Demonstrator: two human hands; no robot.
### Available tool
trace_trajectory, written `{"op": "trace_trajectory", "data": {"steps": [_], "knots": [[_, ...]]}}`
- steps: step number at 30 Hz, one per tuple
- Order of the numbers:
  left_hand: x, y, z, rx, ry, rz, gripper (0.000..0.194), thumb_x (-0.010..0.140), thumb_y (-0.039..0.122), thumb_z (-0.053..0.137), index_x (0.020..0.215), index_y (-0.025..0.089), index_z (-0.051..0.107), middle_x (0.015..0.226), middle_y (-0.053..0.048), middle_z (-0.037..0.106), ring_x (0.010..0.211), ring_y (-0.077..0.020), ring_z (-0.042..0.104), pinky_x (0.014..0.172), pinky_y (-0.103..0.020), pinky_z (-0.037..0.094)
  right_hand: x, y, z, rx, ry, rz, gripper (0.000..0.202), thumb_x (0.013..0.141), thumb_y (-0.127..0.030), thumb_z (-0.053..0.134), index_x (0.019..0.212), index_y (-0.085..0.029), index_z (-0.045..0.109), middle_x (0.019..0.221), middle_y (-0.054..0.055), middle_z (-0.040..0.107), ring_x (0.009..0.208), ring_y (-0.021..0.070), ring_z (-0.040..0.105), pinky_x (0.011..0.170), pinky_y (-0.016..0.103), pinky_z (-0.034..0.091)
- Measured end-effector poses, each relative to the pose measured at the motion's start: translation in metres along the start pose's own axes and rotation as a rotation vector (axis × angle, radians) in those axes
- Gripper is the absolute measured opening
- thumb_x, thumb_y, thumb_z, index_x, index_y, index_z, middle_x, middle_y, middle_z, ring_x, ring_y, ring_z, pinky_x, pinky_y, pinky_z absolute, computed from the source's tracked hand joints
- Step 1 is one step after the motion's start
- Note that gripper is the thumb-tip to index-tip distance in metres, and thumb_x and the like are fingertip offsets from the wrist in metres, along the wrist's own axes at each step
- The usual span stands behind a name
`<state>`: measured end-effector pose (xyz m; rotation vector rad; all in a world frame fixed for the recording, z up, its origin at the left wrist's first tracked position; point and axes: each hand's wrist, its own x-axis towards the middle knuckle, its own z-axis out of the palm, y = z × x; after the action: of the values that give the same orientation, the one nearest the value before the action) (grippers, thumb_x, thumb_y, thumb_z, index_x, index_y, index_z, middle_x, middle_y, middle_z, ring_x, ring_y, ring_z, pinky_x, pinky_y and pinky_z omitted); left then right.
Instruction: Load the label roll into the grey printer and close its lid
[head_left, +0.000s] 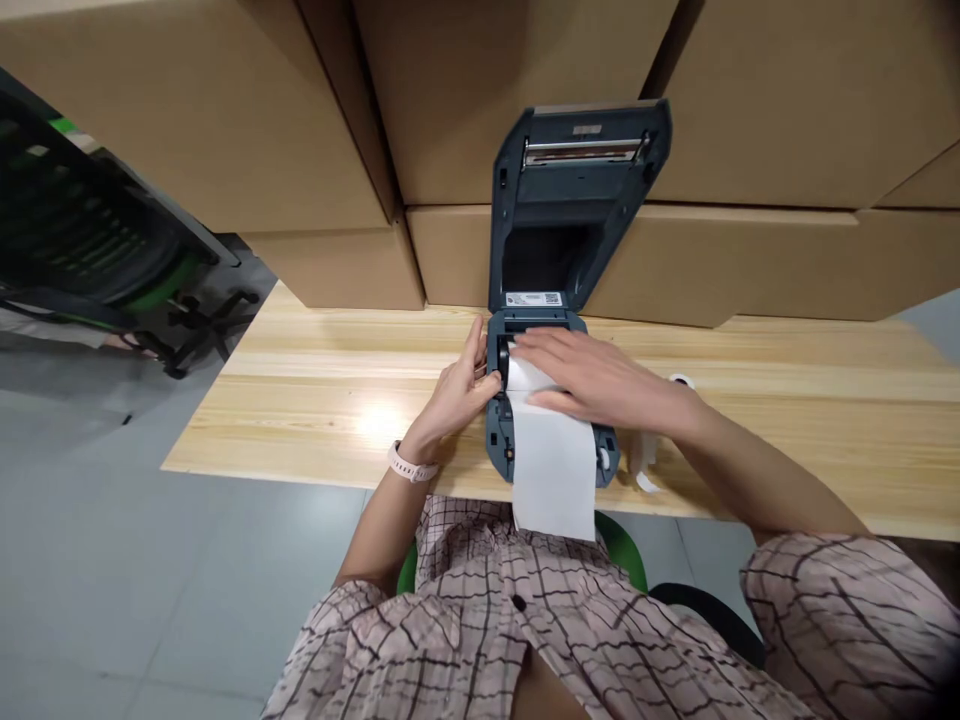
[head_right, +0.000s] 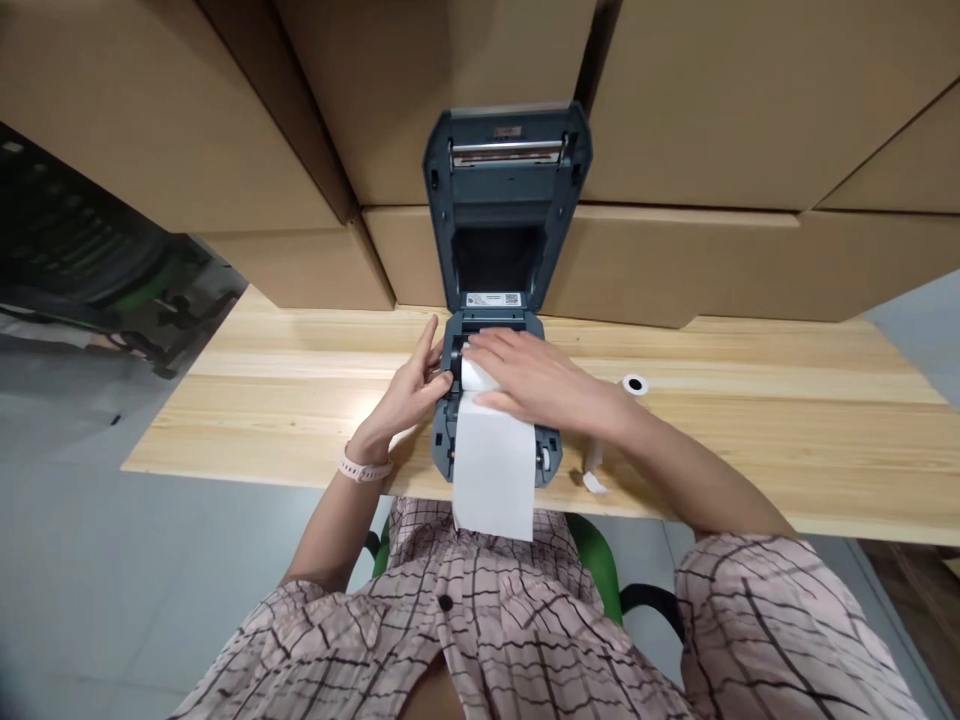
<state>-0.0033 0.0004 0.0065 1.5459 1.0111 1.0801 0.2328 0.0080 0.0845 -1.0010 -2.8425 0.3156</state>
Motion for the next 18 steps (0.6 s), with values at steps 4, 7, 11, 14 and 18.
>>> {"op": "trace_trajectory", "data": {"steps": [4, 7, 11, 14, 18], "knots": [[0.000, 0.005, 0.001, -0.004, -0.051, -0.024, 0.096, 0.090, 0.025, 0.063, 0.172, 0.031, 0.014, 0.172, -0.010, 0.039, 0.152, -0.0303, 0.052, 0.129, -0.055, 0.038, -0.048, -0.026, 0.018, 0.113, 0.034, -0.018, 0.055, 0.109, -0.055, 0.044, 0.154, -0.026, 0.055, 0.163, 0.011, 0.054, 0.149, 0.0335, 0.054, 0.119, 0.059, 0.050], [-0.001, 0.006, 0.000, 0.000, -0.042, -0.028, 0.095, 0.090, 0.024, 0.065, 0.172, 0.033, 0.018, 0.171, -0.008, 0.041, 0.154, -0.0311, 0.049, 0.130, -0.055, 0.036, -0.064, -0.037, 0.029, 0.124, 0.068, -0.008, 0.055, 0.109, -0.053, 0.043, 0.155, -0.024, 0.055, 0.165, 0.012, 0.051, 0.151, 0.0325, 0.052, 0.122, 0.060, 0.048], [-0.002, 0.005, 0.001, -0.009, -0.041, -0.038, 0.095, 0.090, 0.025, 0.065, 0.172, 0.033, 0.017, 0.173, -0.007, 0.038, 0.156, -0.0309, 0.046, 0.130, -0.055, 0.035, -0.067, -0.043, 0.039, 0.109, 0.145, 0.023, 0.058, 0.107, -0.057, 0.048, 0.159, -0.030, 0.050, 0.167, 0.009, 0.048, 0.154, 0.0311, 0.048, 0.125, 0.061, 0.044], [-0.002, 0.005, 0.002, -0.006, -0.030, -0.037, 0.094, 0.090, 0.025, 0.064, 0.172, 0.031, 0.018, 0.173, -0.008, 0.037, 0.157, -0.0300, 0.045, 0.132, -0.054, 0.033, -0.067, -0.049, 0.046, 0.059, 0.199, 0.014, 0.061, 0.106, -0.056, 0.051, 0.159, -0.025, 0.049, 0.166, 0.013, 0.048, 0.156, 0.0334, 0.046, 0.124, 0.061, 0.046], [-0.003, 0.005, 0.003, 0.017, -0.033, -0.013, 0.089, 0.094, 0.027, 0.061, 0.172, 0.026, 0.018, 0.174, -0.010, 0.035, 0.158, -0.0293, 0.043, 0.131, -0.052, 0.035, -0.074, -0.063, 0.055, -0.007, 0.255, -0.010, 0.062, 0.106, -0.048, 0.055, 0.161, -0.021, 0.045, 0.164, 0.015, 0.051, 0.157, 0.0346, 0.043, 0.122, 0.060, 0.049]]}}
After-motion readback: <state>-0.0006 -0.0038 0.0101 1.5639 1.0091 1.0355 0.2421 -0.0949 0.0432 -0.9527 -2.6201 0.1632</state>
